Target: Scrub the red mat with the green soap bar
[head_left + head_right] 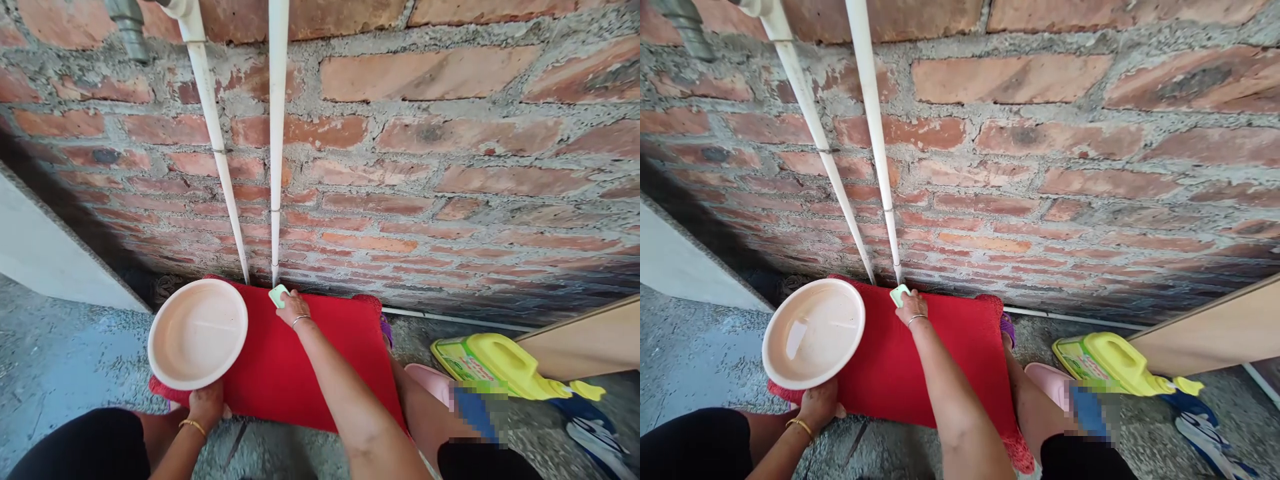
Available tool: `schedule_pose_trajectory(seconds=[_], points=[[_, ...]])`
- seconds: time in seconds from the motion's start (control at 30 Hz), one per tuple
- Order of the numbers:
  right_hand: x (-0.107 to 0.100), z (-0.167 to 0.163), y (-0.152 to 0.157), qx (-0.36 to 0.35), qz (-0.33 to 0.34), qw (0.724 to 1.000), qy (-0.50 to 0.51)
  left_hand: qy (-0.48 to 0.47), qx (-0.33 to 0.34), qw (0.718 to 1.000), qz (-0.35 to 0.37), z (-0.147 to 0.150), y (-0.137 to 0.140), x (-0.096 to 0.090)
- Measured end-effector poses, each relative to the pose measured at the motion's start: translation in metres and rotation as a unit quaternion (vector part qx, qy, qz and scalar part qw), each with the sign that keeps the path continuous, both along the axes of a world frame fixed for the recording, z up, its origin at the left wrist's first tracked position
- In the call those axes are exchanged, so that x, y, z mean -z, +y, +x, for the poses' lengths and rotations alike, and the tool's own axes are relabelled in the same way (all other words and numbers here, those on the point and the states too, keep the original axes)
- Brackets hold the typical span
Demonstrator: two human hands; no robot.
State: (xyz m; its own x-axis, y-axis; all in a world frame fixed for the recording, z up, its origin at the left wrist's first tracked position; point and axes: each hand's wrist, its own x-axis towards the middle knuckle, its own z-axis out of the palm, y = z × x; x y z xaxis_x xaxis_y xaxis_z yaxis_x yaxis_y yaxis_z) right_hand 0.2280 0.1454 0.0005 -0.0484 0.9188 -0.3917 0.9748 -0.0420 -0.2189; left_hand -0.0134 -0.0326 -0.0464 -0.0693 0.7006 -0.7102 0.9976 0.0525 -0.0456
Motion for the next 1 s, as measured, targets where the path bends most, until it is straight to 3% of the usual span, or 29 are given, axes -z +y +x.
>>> schedule_pose_trajectory(seconds=[0.2,0.43,0.6,0.83,1.0], points=[[0.003,0.115,-0.005,0.114,-0.001,0.993,-0.035,0.016,0.018,0.999,0.038,0.002,-0.002,-0.005],[0.002,0.228,-0.044,0.273,-0.016,0.960,-0.054,0.027,0.026,0.999,0.032,0.006,0.000,-0.012],[0.007,0.250,-0.059,0.357,0.009,0.933,-0.051,0.022,0.013,1.000,0.017,0.006,0.001,-0.014],[0.031,0.258,-0.073,0.370,0.035,0.923,0.097,0.035,0.013,0.999,0.020,0.012,0.001,-0.023],[0.039,0.289,-0.104,0.414,0.035,0.903,0.112,0.033,-0.009,0.999,0.015,0.015,0.002,-0.029]])
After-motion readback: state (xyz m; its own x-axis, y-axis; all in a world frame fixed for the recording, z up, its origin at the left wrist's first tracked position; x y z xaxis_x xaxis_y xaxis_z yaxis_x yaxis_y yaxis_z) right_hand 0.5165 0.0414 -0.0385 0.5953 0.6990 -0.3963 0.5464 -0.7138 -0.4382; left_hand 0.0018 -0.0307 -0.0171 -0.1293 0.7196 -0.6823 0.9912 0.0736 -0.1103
